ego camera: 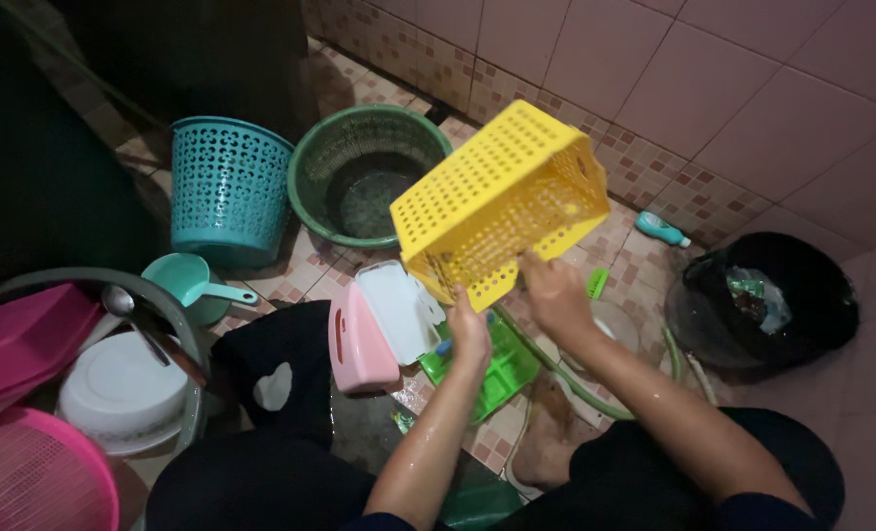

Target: The person washes plastic containers and yellow baskets by hand, scrubbing the surfaces with a sponge and rinsing them in a bucket of water.

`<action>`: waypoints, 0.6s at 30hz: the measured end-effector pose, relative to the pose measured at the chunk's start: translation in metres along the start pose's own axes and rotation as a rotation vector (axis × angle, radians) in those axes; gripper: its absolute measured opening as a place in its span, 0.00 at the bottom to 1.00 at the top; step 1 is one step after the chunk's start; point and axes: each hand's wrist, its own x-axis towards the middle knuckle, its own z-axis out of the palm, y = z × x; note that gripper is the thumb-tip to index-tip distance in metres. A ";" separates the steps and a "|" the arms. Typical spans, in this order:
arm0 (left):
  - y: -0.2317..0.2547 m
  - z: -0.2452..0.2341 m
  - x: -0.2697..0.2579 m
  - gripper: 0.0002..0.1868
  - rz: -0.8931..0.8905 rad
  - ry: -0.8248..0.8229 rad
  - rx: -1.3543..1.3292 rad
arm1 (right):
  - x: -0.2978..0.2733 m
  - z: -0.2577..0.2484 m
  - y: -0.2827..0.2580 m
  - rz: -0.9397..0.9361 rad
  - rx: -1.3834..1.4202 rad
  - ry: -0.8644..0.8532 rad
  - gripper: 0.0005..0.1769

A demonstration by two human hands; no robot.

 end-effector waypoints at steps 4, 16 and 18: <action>-0.021 -0.012 -0.004 0.24 0.086 -0.057 0.207 | -0.005 0.019 -0.033 0.065 0.332 -0.269 0.21; -0.028 -0.020 0.002 0.24 0.024 -0.009 0.317 | 0.002 0.034 0.091 0.368 -0.032 -0.134 0.11; -0.027 -0.017 -0.004 0.23 0.023 0.014 0.389 | -0.004 0.057 0.081 0.330 0.092 -0.207 0.09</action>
